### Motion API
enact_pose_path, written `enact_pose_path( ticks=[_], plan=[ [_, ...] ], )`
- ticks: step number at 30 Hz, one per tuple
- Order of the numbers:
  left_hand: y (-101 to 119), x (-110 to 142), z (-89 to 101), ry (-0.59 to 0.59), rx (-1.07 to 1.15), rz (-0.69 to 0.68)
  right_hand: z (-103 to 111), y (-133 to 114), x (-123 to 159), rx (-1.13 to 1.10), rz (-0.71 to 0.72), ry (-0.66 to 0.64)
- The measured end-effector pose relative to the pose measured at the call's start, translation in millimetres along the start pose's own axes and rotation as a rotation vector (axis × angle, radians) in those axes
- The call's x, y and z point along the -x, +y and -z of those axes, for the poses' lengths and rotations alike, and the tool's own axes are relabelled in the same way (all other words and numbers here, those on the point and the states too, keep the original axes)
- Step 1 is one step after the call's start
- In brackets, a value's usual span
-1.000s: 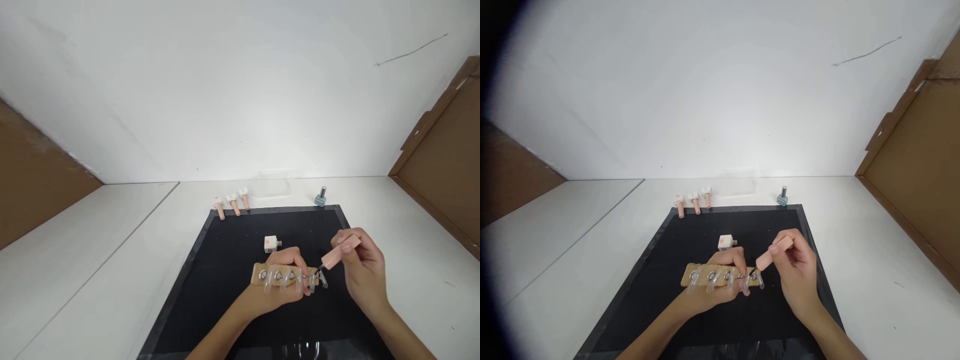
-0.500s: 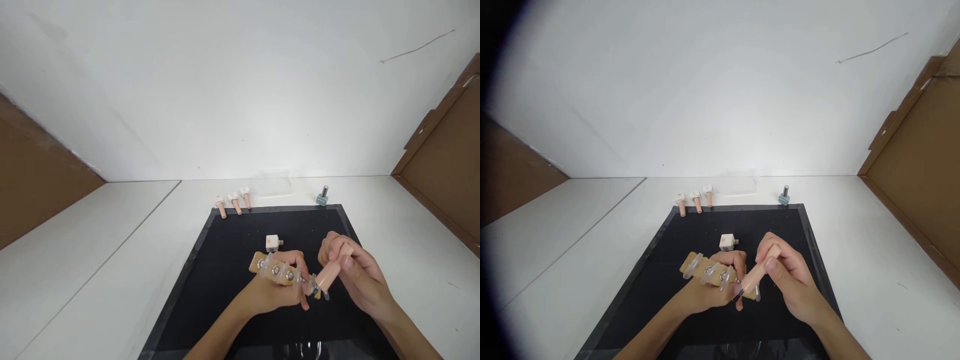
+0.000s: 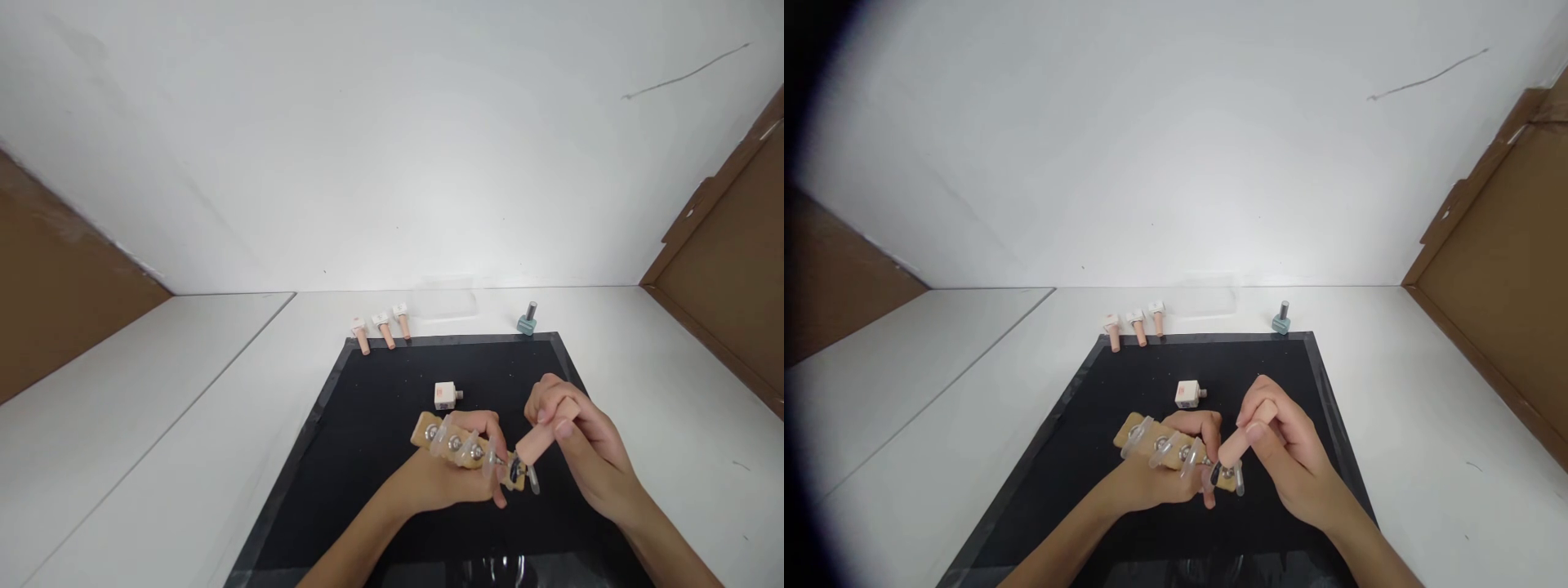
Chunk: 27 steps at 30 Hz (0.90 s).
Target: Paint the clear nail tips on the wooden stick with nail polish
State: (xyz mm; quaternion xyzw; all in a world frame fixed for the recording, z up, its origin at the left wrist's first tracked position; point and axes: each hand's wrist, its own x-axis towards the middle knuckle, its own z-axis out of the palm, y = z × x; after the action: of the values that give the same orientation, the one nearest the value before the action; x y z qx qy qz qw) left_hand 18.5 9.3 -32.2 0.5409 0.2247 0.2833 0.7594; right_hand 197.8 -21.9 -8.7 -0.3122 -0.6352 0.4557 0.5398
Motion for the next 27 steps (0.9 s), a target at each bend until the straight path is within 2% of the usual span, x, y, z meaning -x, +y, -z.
enact_pose_path(
  ticks=[8, 13, 16, 20, 24, 27],
  plan=[
    [1, 1, -1.4, -0.006, -0.019, 0.003, 1, 2, -2, 0.032, 0.000, 0.081],
    [0, 2, 0.6, 0.003, -0.059, -0.004, -1, 3, -3, -0.046, 0.013, 0.148],
    [2, 1, 0.1, 0.019, -0.093, -0.005, -2, -1, -2, -0.072, 0.015, 0.077],
    [6, -1, -1.6, 0.050, -0.155, -0.020, -1, -6, -2, 0.011, 0.019, -0.049],
    [5, -1, -1.1, 0.036, -0.206, -0.044, 1, -7, -4, 0.106, 0.055, -0.067],
    [5, -1, -1.1, 0.059, -0.261, -0.069, 2, -5, -4, 0.137, 0.059, -0.033]
  ],
)
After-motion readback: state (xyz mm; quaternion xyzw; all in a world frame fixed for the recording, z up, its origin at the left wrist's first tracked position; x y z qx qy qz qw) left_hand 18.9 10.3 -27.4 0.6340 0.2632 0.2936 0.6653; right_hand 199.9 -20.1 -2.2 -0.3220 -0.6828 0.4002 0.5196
